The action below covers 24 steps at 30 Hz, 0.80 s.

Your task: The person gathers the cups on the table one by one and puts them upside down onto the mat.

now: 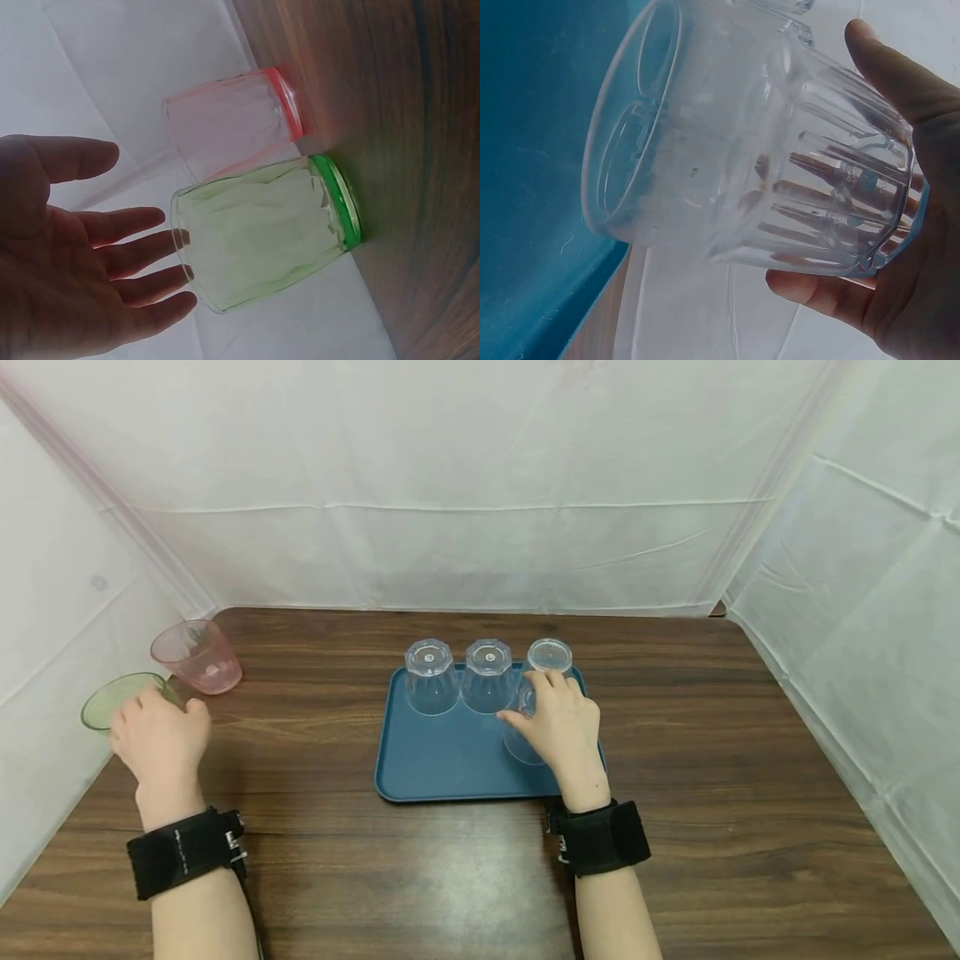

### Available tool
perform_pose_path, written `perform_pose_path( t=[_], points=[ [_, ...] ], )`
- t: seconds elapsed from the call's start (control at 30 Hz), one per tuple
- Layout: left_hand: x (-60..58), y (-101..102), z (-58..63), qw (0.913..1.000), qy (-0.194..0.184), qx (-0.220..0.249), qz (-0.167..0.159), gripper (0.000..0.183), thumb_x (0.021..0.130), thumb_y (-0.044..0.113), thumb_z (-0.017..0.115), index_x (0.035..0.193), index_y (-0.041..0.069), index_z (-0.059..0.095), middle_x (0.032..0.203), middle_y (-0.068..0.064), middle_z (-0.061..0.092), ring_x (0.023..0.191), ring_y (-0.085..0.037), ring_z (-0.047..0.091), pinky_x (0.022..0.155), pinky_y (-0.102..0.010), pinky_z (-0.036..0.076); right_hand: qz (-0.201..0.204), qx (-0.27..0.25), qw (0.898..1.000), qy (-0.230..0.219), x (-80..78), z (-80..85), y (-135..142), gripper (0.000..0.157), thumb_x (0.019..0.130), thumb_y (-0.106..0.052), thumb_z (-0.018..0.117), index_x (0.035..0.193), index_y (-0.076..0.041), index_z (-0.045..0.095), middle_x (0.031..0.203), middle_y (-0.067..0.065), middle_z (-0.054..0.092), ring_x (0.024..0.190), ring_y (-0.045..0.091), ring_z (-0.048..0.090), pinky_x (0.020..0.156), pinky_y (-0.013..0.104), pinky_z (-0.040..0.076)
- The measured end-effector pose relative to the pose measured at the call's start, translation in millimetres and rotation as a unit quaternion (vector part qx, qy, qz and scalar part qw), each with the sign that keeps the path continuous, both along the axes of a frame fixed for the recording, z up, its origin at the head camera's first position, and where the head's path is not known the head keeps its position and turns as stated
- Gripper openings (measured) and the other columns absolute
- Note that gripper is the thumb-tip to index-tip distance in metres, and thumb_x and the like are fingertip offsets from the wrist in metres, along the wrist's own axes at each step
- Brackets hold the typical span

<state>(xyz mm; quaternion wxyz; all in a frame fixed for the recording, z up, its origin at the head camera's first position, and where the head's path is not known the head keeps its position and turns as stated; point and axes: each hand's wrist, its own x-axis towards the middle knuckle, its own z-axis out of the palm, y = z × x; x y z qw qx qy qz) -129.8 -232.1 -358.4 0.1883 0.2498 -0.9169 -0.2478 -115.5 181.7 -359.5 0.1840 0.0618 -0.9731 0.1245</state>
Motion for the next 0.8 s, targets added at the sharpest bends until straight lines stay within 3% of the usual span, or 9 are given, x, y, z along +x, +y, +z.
perform_pose_path(
  t=[0.23, 0.47, 0.8],
  points=[
    [-0.5, -5.0, -1.9, 0.9988, -0.048, 0.003, -0.005, 0.053, 0.091, 0.020, 0.034, 0.126, -0.019, 0.030, 0.132, -0.041, 0.027, 0.129, -0.049, 0.012, 0.102, -0.060, 0.010, -0.006, 0.004, 1.000, -0.013, -0.7, -0.7, 1.6, 0.074, 0.064, -0.053, 0.073, 0.121, -0.010, 0.056, 0.112, 0.014, 0.058, 0.088, 0.031, 0.056, 0.052, 0.039, 0.046],
    [-0.4, -3.8, -3.8, 0.9990, -0.041, -0.012, 0.015, 0.049, 0.090, 0.020, 0.035, 0.116, -0.022, 0.036, 0.121, -0.045, 0.031, 0.118, -0.053, 0.023, 0.097, -0.061, 0.014, -0.011, 0.006, 1.000, -0.012, -1.4, -3.6, 3.8, 0.073, 0.065, -0.050, 0.074, 0.122, -0.009, 0.056, 0.114, 0.015, 0.057, 0.089, 0.032, 0.055, 0.052, 0.040, 0.046],
    [-0.4, -4.3, -0.8, 0.9974, -0.061, -0.004, 0.038, 0.053, 0.090, 0.022, 0.033, 0.116, -0.024, 0.036, 0.121, -0.044, 0.028, 0.115, -0.054, 0.022, 0.092, -0.062, 0.020, -0.015, 0.012, 1.000, -0.015, -3.7, -7.9, 5.3, 0.070, 0.066, -0.048, 0.075, 0.120, -0.008, 0.057, 0.114, 0.015, 0.058, 0.087, 0.032, 0.055, 0.050, 0.040, 0.046]
  ],
)
